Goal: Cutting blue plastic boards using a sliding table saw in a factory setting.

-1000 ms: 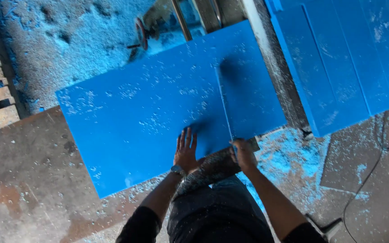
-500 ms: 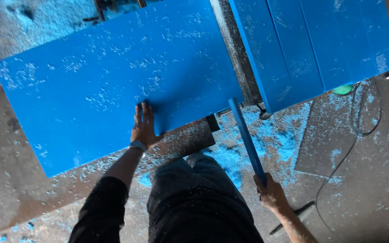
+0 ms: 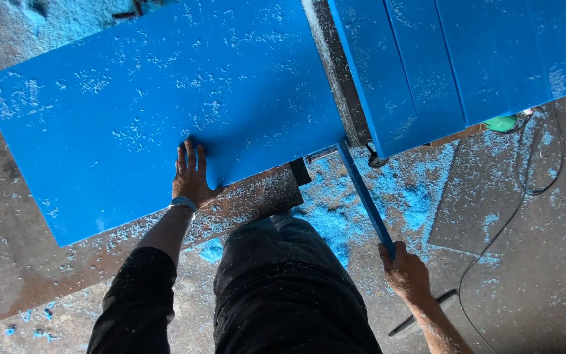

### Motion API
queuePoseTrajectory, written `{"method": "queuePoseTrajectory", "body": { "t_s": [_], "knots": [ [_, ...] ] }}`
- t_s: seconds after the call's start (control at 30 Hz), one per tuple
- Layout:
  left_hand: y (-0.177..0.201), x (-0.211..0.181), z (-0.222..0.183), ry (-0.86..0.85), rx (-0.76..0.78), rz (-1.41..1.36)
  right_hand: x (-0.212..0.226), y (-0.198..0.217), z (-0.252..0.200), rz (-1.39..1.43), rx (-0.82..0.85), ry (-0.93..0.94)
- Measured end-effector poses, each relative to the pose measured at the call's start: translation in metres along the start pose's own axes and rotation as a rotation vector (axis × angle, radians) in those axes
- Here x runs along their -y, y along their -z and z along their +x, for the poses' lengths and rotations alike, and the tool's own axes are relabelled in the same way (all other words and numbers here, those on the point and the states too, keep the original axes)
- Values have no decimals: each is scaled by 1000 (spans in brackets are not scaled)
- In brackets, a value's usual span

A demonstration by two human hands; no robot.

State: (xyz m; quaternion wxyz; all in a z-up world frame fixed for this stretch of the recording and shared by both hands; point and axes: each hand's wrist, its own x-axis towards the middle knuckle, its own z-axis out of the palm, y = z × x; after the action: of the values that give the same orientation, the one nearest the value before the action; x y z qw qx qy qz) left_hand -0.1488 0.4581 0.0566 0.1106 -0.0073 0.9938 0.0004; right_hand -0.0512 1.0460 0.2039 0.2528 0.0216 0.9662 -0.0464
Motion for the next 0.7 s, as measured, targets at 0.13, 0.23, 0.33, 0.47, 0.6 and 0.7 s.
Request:
{"method": "queuePoseTrajectory", "body": {
  "t_s": [0.13,0.23,0.33,0.47,0.6,0.7],
  "knots": [
    [3,1,-4,6,25,-10,4,5,0,-76,12,11],
    [6,0,4,30,71,9,8,16,7,-95,57,-23],
    [1,1,1,52,70,81,20,32,11,-144,230,-133],
    [-6,3,3,41,7,42,25,38,18,-166,382,-244],
    [-5,4,4,38,-25,7,34,47,23,-196,389,-281],
    [-5,7,7,42,-15,18,31,41,26,-221,291,-169]
  ]
}}
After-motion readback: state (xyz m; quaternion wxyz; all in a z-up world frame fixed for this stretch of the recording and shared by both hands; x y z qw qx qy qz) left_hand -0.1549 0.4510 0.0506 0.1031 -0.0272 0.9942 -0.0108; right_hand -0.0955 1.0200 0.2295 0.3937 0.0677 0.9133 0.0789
